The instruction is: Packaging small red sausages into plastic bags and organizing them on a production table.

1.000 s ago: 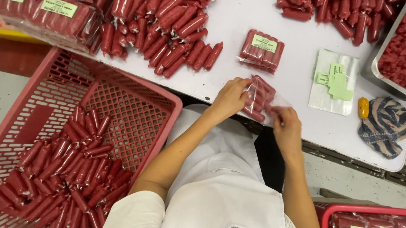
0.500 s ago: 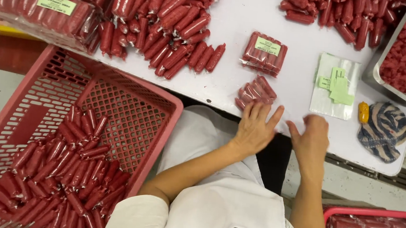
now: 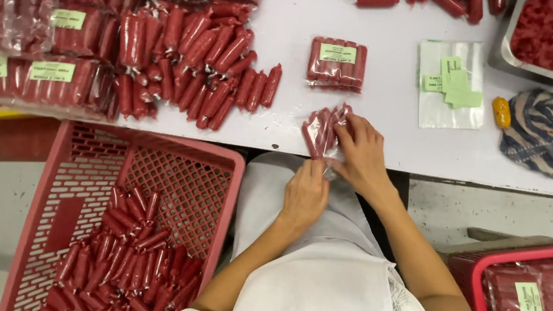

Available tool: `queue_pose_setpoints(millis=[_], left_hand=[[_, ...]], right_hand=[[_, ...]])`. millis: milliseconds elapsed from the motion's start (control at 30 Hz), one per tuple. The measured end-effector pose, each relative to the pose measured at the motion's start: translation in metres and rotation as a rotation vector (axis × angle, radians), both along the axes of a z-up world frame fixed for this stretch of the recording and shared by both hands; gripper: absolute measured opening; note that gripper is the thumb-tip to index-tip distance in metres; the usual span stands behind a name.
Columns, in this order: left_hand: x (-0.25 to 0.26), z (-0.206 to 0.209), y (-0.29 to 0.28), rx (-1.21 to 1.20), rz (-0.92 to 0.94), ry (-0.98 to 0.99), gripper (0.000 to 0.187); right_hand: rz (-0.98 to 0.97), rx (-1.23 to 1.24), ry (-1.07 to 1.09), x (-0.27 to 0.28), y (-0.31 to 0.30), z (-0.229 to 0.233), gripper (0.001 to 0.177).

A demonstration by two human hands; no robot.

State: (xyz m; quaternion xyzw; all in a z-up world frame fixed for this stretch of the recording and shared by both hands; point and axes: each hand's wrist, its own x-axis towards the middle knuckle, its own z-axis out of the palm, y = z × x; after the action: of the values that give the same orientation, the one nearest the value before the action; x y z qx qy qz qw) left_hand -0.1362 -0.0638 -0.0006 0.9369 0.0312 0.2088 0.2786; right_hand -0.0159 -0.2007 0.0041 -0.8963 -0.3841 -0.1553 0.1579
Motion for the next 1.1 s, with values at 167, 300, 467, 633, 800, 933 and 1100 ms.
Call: queue_pose_setpoints(millis=[167,300,467,633,800,933,1100], left_hand=[[0.006,-0.009,0.004,0.039,-0.162,-0.063,0.012],[0.021,0.004,0.007,0.154,-0.129,-0.204,0.047],[0.053,-0.003,-0.004,0.162,-0.104,-0.484,0.022],[0.052,0.001,0.001,0.163,-0.087,-0.481,0.019],[0.049,0.001,-0.004,0.156,-0.064,-0.475,0.019],[0.047,0.013,0.006,-0.017,-0.162,-0.406,0.029],[0.092,0.003,0.061,-0.099,-0.081,-0.31,0.026]], right_hand=[[-0.085,-0.022,0.003,0.002,0.012,-0.005,0.06],[-0.028,-0.048,0.101,0.0,-0.005,0.013,0.072],[0.001,-0.047,0.06,0.018,-0.026,-0.019,0.046],[-0.014,-0.083,0.063,0.021,-0.024,-0.009,0.036],[0.026,0.012,0.038,0.019,-0.003,-0.012,0.062],[-0.006,0.081,0.2,0.019,0.001,0.011,0.055],[-0.099,-0.124,0.372,0.001,-0.022,0.058,0.062]])
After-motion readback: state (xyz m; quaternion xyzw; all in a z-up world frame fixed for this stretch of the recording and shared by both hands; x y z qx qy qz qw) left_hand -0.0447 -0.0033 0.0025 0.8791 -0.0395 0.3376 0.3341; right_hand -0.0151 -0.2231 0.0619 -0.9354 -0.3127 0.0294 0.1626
